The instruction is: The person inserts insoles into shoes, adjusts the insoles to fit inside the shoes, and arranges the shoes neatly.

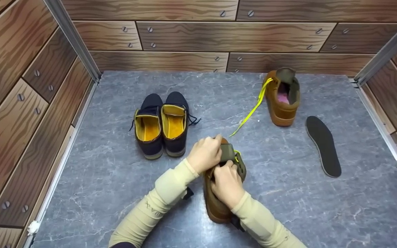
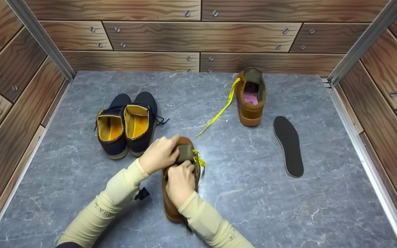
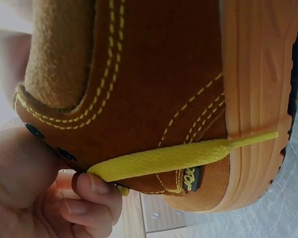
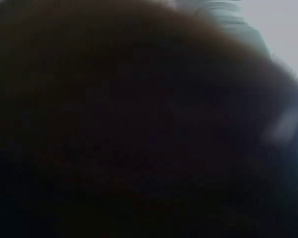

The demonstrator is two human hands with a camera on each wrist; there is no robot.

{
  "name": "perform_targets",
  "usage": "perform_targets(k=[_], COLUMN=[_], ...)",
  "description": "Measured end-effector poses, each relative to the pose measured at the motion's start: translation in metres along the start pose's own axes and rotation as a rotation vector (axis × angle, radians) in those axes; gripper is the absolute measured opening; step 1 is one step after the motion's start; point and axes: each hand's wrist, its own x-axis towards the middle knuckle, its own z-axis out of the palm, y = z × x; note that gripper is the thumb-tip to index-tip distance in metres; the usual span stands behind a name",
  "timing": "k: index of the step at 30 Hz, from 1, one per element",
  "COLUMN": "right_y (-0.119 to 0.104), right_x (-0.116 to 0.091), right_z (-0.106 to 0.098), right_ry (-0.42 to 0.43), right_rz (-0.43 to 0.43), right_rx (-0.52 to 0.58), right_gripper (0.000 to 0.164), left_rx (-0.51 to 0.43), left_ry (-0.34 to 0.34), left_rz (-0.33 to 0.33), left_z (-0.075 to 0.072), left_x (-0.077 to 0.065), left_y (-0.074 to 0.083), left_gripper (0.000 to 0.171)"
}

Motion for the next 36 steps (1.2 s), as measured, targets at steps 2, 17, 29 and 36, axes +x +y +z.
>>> perform_targets(k=[2,17,29,36], right_y=[0.002,0.0,0.006,0.011], right_x=[0.001,-0.003,-0.001,0.002], right_z=[0.002,0.009,-0.038,-0.021], right_ry=[-0.014,0.062,-0.333,-0.426], right_rz=[0.009,-0.101,-0.229,-0.201], right_rx=[0.007,-0.11,0.055,-0.07], right_gripper=[0.016,0.019,0.018,0.016], left_rx=[0.0,0.023,0.012,0.002], left_ry=[0.008,0.031,0.016,0.009], left_rz=[0.005,0.005,-0.012,-0.005], left_z=[0.0,-0.001,-0.001,-0.001], left_x=[0.0,0.0,-0.001,-0.001], left_y=[0.0,0.0,-0.001,0.001], left_gripper=[0.02,0.021,0.018,0.018])
